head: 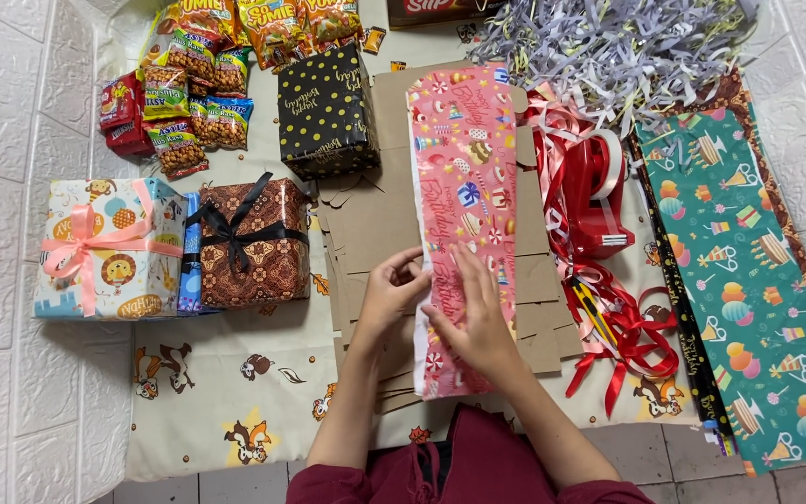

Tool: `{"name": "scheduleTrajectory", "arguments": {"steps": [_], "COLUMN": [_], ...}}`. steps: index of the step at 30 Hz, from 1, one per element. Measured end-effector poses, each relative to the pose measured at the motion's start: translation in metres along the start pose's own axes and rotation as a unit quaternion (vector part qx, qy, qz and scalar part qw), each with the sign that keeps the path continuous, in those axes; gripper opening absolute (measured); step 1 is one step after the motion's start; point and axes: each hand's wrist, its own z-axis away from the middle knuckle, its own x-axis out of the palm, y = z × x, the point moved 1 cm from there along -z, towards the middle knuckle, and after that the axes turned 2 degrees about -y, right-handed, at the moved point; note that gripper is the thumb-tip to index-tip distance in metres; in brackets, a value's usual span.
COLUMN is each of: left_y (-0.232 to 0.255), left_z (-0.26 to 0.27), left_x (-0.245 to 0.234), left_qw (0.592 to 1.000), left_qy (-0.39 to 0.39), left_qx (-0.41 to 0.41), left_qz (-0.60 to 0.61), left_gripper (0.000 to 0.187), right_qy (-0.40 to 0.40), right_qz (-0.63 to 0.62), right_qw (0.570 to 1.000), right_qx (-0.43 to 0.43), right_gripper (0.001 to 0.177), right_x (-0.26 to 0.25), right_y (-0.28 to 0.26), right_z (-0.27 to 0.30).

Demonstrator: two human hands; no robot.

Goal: The person wraps a small box in black and gold paper, places it on a large sheet of pink patterned paper, and ties a pink ribbon around the wrapped box.

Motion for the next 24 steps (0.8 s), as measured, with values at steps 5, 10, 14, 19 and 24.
{"name": "scheduleTrajectory", "arguments": {"steps": [5, 10, 14, 19, 24], "left_y": [0.076, 0.059, 0.044, 0.072, 0.057], "left_z": [0.026, 0.019, 0.014, 0.026, 0.027], "left_x": [0.041, 0.031, 0.011, -0.001, -0.034], "left_qw": [0.999, 0.995, 0.993, 0.989, 0.962], "left_qy": [-0.019, 0.0, 0.038, 0.092, 0.103], "left_qx": [0.028, 0.072, 0.071, 0.012, -0.048], "left_qz": [-0.019, -0.07, -0.091, -0.114, -0.249], "left_gripper": [0.038, 0.031, 0.031, 0.036, 0.043], "right_qy": [0.027, 0.074, 0.151, 0.196, 0.193], "right_qz": [-0.027, -0.119, -0.107, -0.161, -0.199], "right_qw": [0.999, 0.989, 0.983, 0.967, 0.953], "right_qx": [-0.014, 0.051, 0.008, 0.037, 0.123], "right_gripper": [0.072, 0.06, 0.051, 0.053, 0.061], "right_x": [-0.004, -0.034, -0.057, -0.078, -0.101], "right_y": [-0.007, -0.026, -0.007, 0.017, 0.056], "right_z": [0.0, -0.002, -0.003, 0.009, 0.022]}}
